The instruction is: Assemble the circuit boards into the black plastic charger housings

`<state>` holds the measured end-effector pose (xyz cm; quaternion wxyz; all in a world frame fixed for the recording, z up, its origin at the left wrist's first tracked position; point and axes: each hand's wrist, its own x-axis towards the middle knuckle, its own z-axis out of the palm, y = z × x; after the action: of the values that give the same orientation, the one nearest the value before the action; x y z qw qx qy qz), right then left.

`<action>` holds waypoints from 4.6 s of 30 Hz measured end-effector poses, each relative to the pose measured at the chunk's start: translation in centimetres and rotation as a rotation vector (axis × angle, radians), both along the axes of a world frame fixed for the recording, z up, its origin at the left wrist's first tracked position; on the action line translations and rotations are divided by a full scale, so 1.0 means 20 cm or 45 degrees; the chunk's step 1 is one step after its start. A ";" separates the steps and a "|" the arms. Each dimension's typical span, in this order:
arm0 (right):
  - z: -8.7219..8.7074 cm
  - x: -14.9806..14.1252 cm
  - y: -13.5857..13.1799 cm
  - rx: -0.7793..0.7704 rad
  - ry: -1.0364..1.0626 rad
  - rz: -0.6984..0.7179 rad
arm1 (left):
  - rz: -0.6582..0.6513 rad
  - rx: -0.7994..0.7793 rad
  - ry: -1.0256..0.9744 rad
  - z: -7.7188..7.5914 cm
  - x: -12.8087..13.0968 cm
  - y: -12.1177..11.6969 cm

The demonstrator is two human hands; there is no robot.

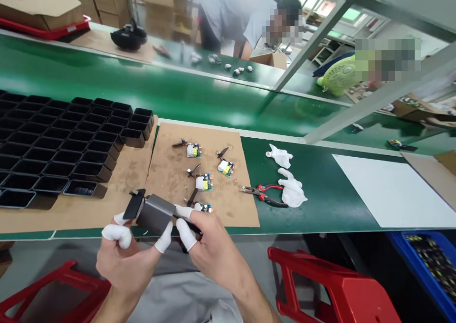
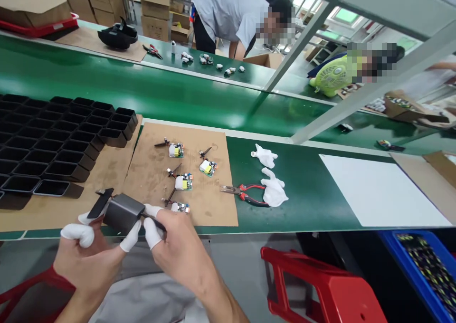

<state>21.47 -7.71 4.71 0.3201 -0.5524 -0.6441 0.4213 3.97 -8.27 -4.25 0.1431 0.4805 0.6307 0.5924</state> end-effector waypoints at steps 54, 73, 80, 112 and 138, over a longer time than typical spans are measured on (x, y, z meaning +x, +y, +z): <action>-0.24 -0.14 0.30 0.411 0.062 -0.189 | -0.725 -0.415 -0.184 -0.03 -0.09 0.39; -0.29 -0.15 0.23 0.841 -0.499 -0.057 | -0.857 -0.318 -0.119 -0.07 -0.12 0.39; -0.33 -0.11 0.24 0.942 -0.580 0.023 | -0.961 -0.273 -0.224 -0.09 -0.16 0.42; -0.30 -0.17 0.20 0.854 -0.393 -0.031 | -0.877 -0.121 -0.280 -0.04 -0.22 0.38; -0.35 -0.23 0.16 0.805 -0.383 -0.101 | -0.878 -0.249 -0.509 0.00 -0.23 0.41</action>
<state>16.93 -4.45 -2.29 0.3930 -0.5065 -0.7606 0.1024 -0.70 -0.14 -4.24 0.4980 0.5234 0.4457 0.5286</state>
